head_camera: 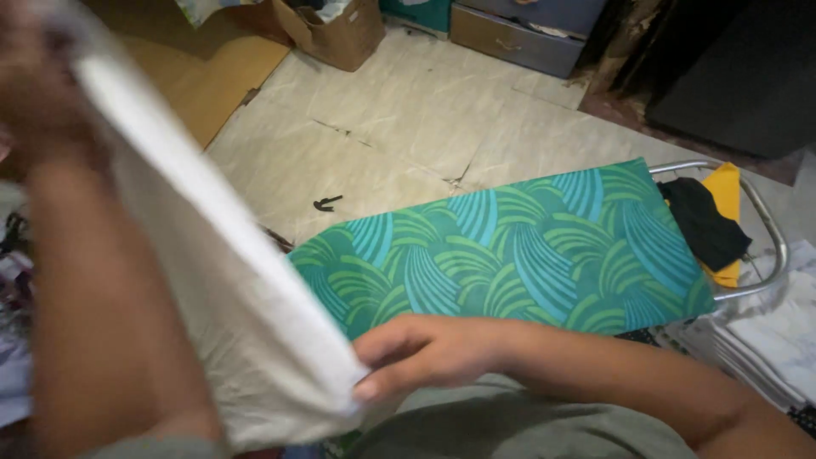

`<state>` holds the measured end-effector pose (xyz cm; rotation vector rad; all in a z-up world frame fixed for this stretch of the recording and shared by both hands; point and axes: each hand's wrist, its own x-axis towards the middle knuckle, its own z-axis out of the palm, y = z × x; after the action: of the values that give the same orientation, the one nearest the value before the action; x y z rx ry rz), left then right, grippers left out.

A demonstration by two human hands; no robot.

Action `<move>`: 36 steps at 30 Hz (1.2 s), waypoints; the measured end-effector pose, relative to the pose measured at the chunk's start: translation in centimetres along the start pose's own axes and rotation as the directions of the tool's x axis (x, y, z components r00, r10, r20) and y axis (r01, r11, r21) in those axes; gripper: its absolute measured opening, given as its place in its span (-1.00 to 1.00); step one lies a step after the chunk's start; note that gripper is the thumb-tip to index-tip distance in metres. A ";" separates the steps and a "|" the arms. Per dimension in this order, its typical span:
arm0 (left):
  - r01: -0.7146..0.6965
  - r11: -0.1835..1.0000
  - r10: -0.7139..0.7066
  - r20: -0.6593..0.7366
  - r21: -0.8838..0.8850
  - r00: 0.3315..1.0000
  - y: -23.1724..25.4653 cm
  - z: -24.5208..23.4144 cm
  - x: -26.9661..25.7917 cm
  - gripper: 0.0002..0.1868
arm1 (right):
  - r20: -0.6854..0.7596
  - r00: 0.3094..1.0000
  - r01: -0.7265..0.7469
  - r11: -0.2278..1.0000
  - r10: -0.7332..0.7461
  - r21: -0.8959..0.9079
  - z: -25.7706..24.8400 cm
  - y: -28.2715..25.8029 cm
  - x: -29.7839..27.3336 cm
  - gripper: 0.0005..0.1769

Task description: The person folds white tank tops on a green patterned ironing board. They smooth each garment, fold it into a compact rectangle, and place it on a nearby chair. The person repeats this process for several items.

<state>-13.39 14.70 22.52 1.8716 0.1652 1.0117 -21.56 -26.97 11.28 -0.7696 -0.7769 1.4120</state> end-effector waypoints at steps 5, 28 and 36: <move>0.040 0.995 -0.027 0.146 -0.090 0.989 -10.3 17.2 -2.5 -0.81 | -0.417 0.905 -0.103 0.994 0.084 -0.022 -4.5 2.8 -8.5 -0.55; 0.160 0.985 -0.049 0.796 -0.061 0.603 -10.7 41.3 -30.0 -0.45 | -0.972 -0.182 -0.214 0.959 0.151 0.189 -13.2 24.7 -37.8 -0.64; 0.263 0.755 -0.575 0.415 0.600 0.705 -19.6 11.1 -34.7 -0.47 | -0.940 -0.008 -0.431 0.847 0.341 0.311 -16.3 23.4 -38.8 -0.71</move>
<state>-22.19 -0.21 -15.10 2.3721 0.5251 0.0101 -21.15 -65.43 -17.68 -1.8374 0.5931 0.9113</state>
